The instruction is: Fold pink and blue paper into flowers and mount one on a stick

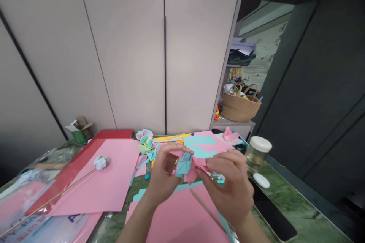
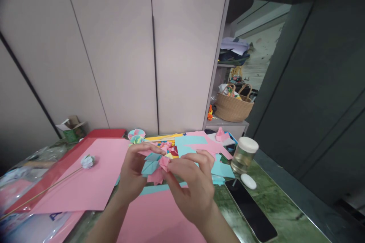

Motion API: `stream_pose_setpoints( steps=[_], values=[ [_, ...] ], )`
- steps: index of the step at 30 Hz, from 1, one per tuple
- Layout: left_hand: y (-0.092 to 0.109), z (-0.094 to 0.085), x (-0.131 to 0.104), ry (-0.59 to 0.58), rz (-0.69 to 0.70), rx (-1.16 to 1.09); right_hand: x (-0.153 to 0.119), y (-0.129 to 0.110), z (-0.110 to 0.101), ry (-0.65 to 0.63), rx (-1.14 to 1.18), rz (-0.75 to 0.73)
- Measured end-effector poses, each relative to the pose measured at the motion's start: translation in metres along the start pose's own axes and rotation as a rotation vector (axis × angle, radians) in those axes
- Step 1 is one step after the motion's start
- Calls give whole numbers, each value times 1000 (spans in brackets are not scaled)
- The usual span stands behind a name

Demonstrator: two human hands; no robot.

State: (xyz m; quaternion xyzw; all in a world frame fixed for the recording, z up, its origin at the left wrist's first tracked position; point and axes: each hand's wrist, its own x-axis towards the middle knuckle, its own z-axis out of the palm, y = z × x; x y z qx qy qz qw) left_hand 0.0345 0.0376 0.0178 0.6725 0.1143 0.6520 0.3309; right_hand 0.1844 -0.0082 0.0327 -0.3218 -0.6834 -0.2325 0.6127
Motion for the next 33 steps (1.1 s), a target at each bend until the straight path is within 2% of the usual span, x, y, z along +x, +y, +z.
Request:
stream_pose_setpoints(
  steps=[4,11,19,24,27,33],
  values=[
    [-4,-4,0,-36,-27,-23,-1,-1,3,-19,56,58],
    [-7,-9,0,-61,-95,-80,4,-2,0,-92,6,64],
    [-5,-6,2,-12,-256,-66,6,6,7,-180,63,144],
    [-7,-7,4,-6,-288,-76,2,9,10,-229,53,173],
    [-8,-6,6,15,-354,-100,0,12,11,-252,53,177],
    [-3,-3,10,65,-497,-91,-2,13,10,-350,74,351]
  ],
)
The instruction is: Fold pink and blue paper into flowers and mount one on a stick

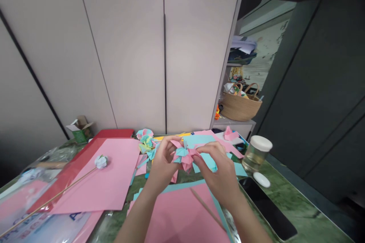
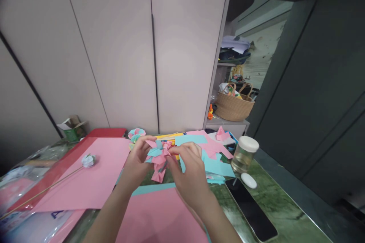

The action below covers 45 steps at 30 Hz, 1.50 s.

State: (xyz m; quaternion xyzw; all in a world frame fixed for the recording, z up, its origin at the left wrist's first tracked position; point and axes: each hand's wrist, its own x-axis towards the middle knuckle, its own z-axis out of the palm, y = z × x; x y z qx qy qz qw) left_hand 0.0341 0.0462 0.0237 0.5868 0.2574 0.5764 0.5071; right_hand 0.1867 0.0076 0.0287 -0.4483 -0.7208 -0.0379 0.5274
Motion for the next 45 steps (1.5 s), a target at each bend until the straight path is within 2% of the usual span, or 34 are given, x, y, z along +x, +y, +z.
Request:
stream_pose_setpoints(
  steps=[7,13,24,28,32,35,40,45],
  values=[
    [3,0,0,-25,-112,44,2,0,2,-53,-14,78],
    [0,-2,3,-17,-108,79,3,4,5,-45,26,76],
    [8,-1,1,17,-105,40,0,4,11,25,67,17],
    [8,-1,2,-10,-183,-64,1,4,5,-48,150,91],
    [7,-2,1,-22,-248,-166,3,6,-4,-187,377,193],
    [6,-3,0,-28,-312,-207,5,6,-8,-244,514,235],
    [11,1,-1,-19,-315,-231,4,2,-9,-273,491,263],
    [14,10,-3,49,-232,-270,1,-3,-2,-223,428,194]
  ],
)
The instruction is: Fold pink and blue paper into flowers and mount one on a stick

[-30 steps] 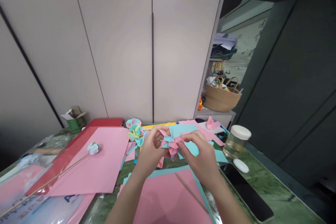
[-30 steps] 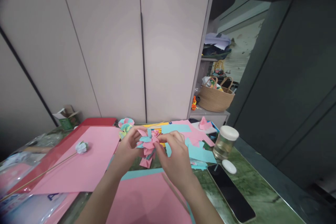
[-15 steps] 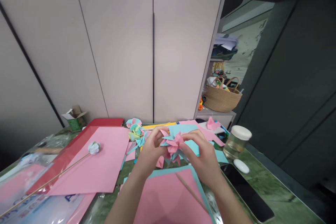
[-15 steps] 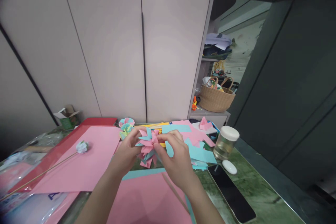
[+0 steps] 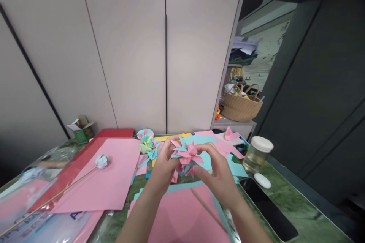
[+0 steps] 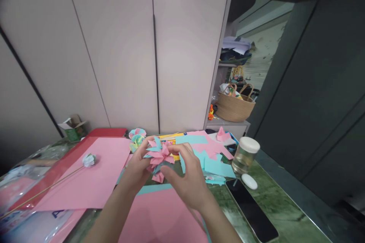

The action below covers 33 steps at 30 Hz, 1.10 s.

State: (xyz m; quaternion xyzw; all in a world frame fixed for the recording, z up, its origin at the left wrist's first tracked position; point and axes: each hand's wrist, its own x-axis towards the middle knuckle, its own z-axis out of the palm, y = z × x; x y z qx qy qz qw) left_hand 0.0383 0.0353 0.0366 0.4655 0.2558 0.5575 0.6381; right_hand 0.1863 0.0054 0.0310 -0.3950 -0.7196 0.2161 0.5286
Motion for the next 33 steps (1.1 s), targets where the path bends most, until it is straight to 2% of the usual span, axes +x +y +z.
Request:
stream_pose_setpoints(
  steps=[8,13,18,21,24,28,30,33],
  values=[
    [-9,2,-4,13,97,43,0,6,13,147,-21,-200],
    [-7,5,-9,59,206,198,1,9,12,152,-15,-189],
    [-4,4,-11,43,149,221,4,15,9,133,31,-195],
    [-2,-2,-10,-23,117,164,5,16,7,121,58,-177],
    [3,-16,-7,-162,77,155,5,15,3,110,93,-138],
    [13,-34,-6,-352,26,232,6,13,-2,-6,171,-64],
    [19,-35,-7,-359,0,321,7,13,-4,-61,182,-35],
    [25,-29,-12,-368,41,454,7,12,-5,-91,197,-19]
  ],
)
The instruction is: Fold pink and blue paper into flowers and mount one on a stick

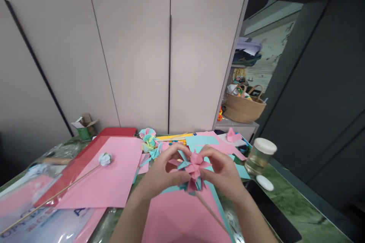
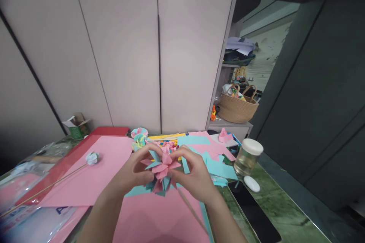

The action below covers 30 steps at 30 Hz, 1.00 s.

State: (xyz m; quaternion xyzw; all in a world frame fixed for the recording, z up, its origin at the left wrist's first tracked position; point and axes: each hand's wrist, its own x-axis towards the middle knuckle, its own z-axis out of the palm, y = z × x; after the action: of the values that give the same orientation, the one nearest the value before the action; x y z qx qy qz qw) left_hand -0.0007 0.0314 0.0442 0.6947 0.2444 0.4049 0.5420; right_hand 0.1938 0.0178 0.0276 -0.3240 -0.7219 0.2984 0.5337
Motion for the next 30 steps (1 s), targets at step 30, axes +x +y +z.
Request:
stream_pose_setpoints(
  steps=[30],
  values=[
    [12,6,1,-10,-21,20,-1,1,-1,-67,12,-1]
  ],
)
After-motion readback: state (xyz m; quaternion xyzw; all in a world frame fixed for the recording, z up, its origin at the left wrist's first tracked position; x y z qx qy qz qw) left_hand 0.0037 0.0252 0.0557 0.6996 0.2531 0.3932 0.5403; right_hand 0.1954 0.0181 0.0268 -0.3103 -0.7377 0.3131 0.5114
